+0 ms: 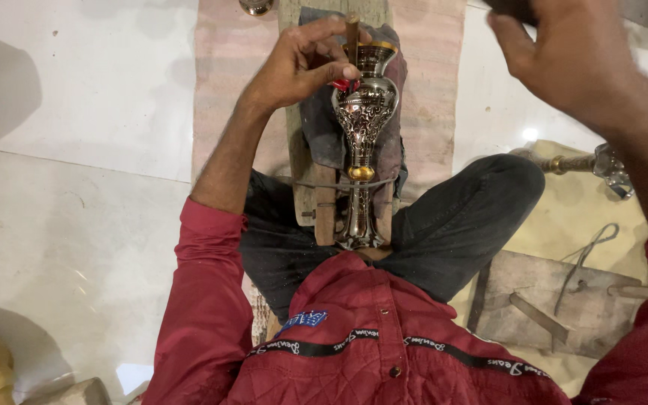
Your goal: The person sits cross-legged on the floor with an ornate metal vase clamped in a wooden fixture on their lap. They hold a small punch against the vase surface and strike it with a wooden mallet, repositioning the punch repeatedly to work the decorative pattern around the vase body and neck.
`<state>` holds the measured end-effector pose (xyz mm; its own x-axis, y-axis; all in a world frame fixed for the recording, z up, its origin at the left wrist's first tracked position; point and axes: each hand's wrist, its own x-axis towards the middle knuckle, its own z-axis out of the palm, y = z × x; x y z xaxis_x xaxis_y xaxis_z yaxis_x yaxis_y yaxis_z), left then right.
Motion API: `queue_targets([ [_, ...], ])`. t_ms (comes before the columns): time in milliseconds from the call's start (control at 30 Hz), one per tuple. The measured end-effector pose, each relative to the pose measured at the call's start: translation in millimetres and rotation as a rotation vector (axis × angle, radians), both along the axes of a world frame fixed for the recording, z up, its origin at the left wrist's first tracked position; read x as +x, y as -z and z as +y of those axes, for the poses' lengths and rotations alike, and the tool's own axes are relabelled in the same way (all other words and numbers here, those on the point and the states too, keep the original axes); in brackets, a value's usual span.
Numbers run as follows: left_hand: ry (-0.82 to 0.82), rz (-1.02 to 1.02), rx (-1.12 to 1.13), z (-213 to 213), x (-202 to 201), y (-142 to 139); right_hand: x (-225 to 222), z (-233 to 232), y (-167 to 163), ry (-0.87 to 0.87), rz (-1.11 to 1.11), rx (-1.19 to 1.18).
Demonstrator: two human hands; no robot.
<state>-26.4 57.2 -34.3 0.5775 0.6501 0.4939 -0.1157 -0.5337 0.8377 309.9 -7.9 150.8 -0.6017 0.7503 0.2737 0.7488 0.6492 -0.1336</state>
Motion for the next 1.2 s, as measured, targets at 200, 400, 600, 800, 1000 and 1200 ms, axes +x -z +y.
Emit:
queue_targets([
  [200,0.045,-0.012,-0.049,-3.0,-0.4,-6.0,-4.3,2.3,1.1,-0.082,-0.019,0.123],
  [400,0.074,-0.023,-0.013,-0.7,1.0,-9.9,-9.6,-2.9,-5.6,-0.057,0.024,0.050],
  [600,0.052,-0.002,-0.016,2.3,2.3,-5.4,-8.5,-1.4,-3.4,-0.108,0.040,0.100],
  [800,0.023,0.009,0.017,5.1,4.7,-4.0,0.6,-0.6,2.3,-0.014,-0.065,0.153],
  [1000,0.080,0.006,-0.037,4.4,4.0,-7.3,5.6,3.3,8.7,-0.086,-0.096,0.198],
  [1200,0.088,0.002,-0.020,4.2,2.7,-9.9,3.3,0.7,5.4,-0.084,-0.074,0.159],
])
